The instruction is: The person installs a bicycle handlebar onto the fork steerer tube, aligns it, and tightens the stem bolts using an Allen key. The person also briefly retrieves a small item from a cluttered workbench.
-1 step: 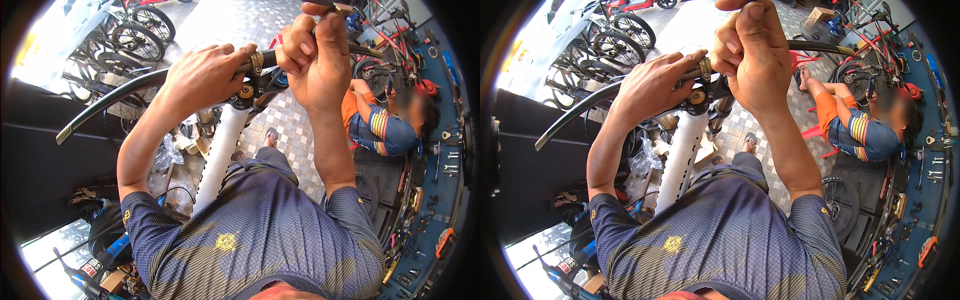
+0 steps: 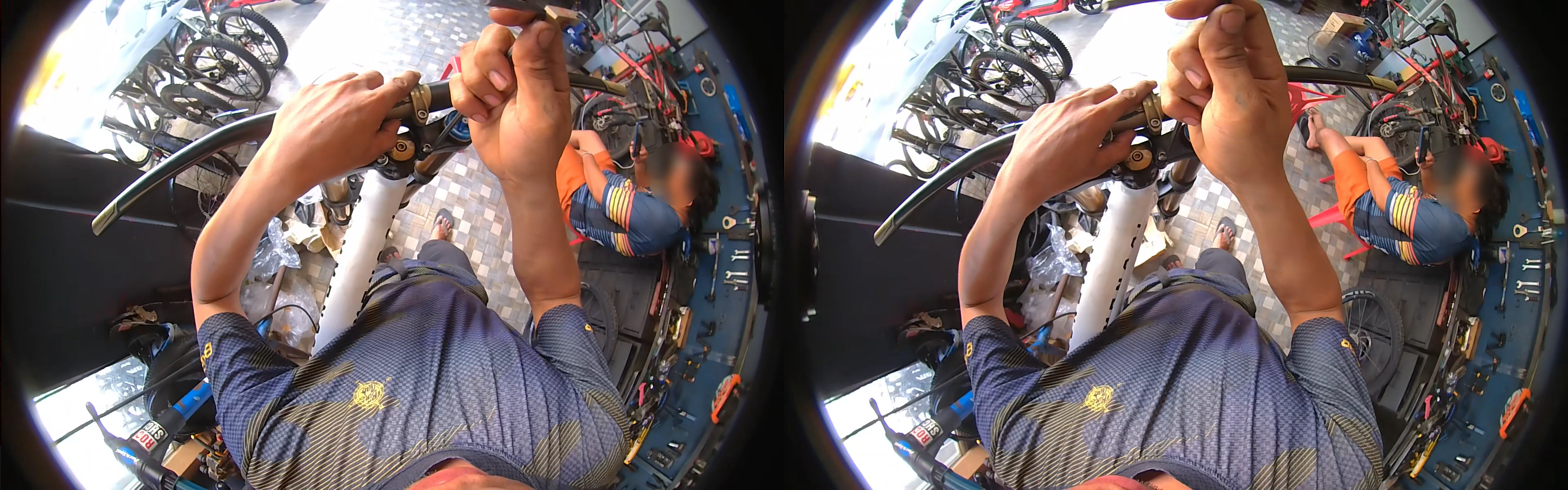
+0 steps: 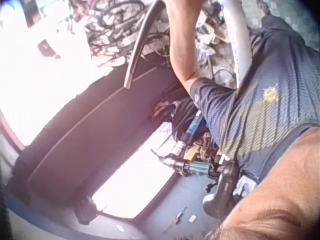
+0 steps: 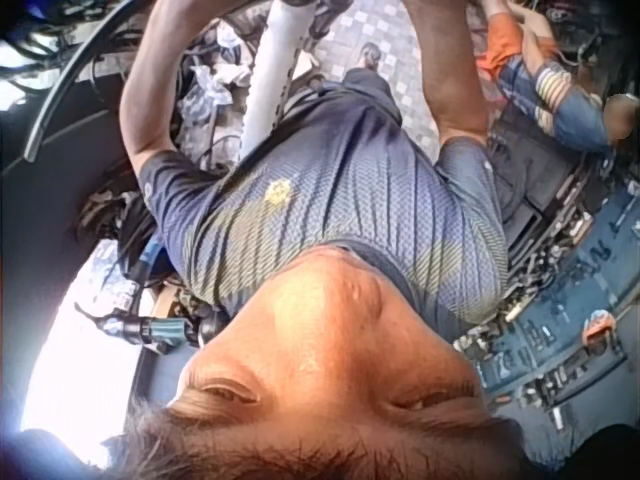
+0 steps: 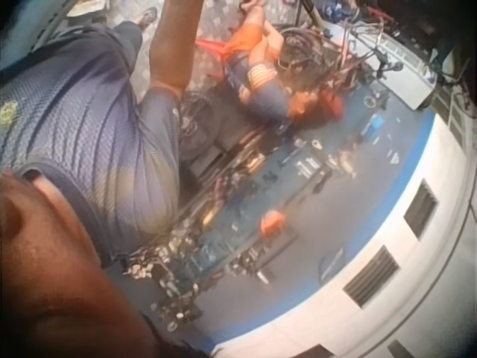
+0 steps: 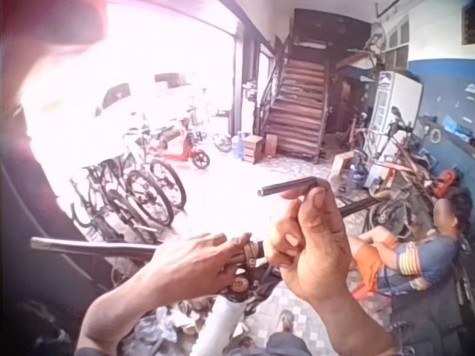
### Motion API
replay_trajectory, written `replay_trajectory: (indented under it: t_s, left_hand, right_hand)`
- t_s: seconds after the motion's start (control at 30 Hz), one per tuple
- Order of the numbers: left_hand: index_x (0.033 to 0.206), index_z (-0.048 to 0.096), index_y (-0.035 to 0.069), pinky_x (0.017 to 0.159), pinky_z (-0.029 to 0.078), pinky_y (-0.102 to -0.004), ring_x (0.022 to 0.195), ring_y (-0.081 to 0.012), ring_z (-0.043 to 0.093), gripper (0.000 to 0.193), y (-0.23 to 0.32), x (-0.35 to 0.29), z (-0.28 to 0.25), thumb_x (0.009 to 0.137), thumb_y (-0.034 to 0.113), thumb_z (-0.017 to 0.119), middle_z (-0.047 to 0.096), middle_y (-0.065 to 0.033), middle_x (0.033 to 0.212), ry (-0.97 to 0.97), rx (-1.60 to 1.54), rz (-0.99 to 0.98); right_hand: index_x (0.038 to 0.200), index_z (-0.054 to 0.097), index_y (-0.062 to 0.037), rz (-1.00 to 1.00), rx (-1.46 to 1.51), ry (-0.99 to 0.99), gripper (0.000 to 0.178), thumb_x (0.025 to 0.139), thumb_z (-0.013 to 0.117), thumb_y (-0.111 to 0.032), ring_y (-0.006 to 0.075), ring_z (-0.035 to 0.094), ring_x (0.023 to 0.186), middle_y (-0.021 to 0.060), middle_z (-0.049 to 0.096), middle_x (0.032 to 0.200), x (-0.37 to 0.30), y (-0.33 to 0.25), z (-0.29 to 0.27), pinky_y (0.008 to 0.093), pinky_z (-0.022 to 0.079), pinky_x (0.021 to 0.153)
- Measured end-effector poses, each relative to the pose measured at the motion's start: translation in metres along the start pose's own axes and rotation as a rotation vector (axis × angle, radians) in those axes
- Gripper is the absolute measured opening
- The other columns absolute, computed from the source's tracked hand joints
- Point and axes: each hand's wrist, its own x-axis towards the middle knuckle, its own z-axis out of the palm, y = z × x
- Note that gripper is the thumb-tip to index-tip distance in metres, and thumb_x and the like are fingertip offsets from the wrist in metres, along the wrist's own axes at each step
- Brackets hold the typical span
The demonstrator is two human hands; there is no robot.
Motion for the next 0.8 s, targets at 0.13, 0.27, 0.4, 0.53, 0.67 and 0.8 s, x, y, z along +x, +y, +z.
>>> replay_trajectory:
  t_s: [0.13, 0.27, 0.4, 0.53, 0.67, 0.8]
  left_hand:
    - [0.146, 0.053, 0.014, 0.077, 0.056, -0.0457, 0.092, -0.0356, 0.07, 0.059, -0.004, 0.005, 0.001, 0.089, 0.022, 0.067, 0.069, -0.0157, 0.103, 0.027, 0.009, 0.003]
    - [0.145, 0.054, 0.013, 0.077, 0.057, -0.0456, 0.094, -0.0356, 0.07, 0.058, -0.004, 0.006, 0.0, 0.089, 0.022, 0.067, 0.069, -0.0155, 0.104, 0.016, 0.005, -0.003]
    - [0.137, 0.059, 0.008, 0.081, 0.055, -0.0452, 0.092, -0.0332, 0.069, 0.053, -0.003, 0.004, 0.002, 0.086, 0.019, 0.066, 0.069, -0.0153, 0.092, 0.076, -0.012, 0.004]
    - [0.144, 0.054, 0.013, 0.078, 0.057, -0.0451, 0.095, -0.0353, 0.07, 0.057, -0.005, 0.005, 0.002, 0.089, 0.022, 0.067, 0.069, -0.015, 0.107, 0.032, 0.006, 0.0]
    - [0.144, 0.054, 0.014, 0.079, 0.058, -0.0447, 0.096, -0.035, 0.07, 0.058, -0.002, 0.006, 0.001, 0.089, 0.022, 0.067, 0.069, -0.0148, 0.108, 0.012, 0.015, -0.029]
    - [0.144, 0.054, 0.014, 0.079, 0.058, -0.0445, 0.097, -0.0348, 0.07, 0.058, -0.002, 0.005, 0.002, 0.088, 0.022, 0.068, 0.069, -0.0148, 0.108, 0.019, 0.034, -0.032]
  right_hand:
    - [0.115, 0.057, -0.0116, -0.022, -0.037, 0.012, 0.029, 0.107, 0.054, -0.039, 0.0069, 0.032, 0.052, -0.0037, 0.037, 0.069, 0.006, 0.006, -0.004, 0.0233, 0.03, 0.045]
    - [0.116, 0.057, -0.0107, -0.053, -0.035, 0.005, 0.03, 0.108, 0.052, -0.039, 0.0069, 0.032, 0.053, -0.0033, 0.038, 0.069, 0.006, 0.004, -0.005, 0.0235, 0.031, 0.045]
    - [0.117, 0.057, -0.0096, -0.049, -0.036, -0.049, 0.031, 0.109, 0.05, -0.038, 0.0066, 0.033, 0.053, -0.0028, 0.039, 0.069, 0.008, 0.008, 0.001, 0.0235, 0.031, 0.045]
    - [0.119, 0.055, -0.0089, -0.04, -0.088, -0.008, 0.03, 0.109, 0.049, -0.037, 0.0065, 0.036, 0.053, -0.0022, 0.042, 0.069, 0.003, 0.012, 0.002, 0.0239, 0.033, 0.046]
    - [0.119, 0.054, -0.0093, -0.074, -0.125, 0.027, 0.029, 0.109, 0.05, -0.036, 0.0064, 0.037, 0.053, -0.0024, 0.043, 0.069, 0.004, 0.007, 0.005, 0.0241, 0.034, 0.046]
    - [0.118, 0.054, -0.01, -0.076, -0.107, 0.016, 0.029, 0.109, 0.051, -0.037, 0.0059, 0.036, 0.052, -0.003, 0.043, 0.069, 0.004, 0.008, 0.003, 0.0237, 0.034, 0.045]
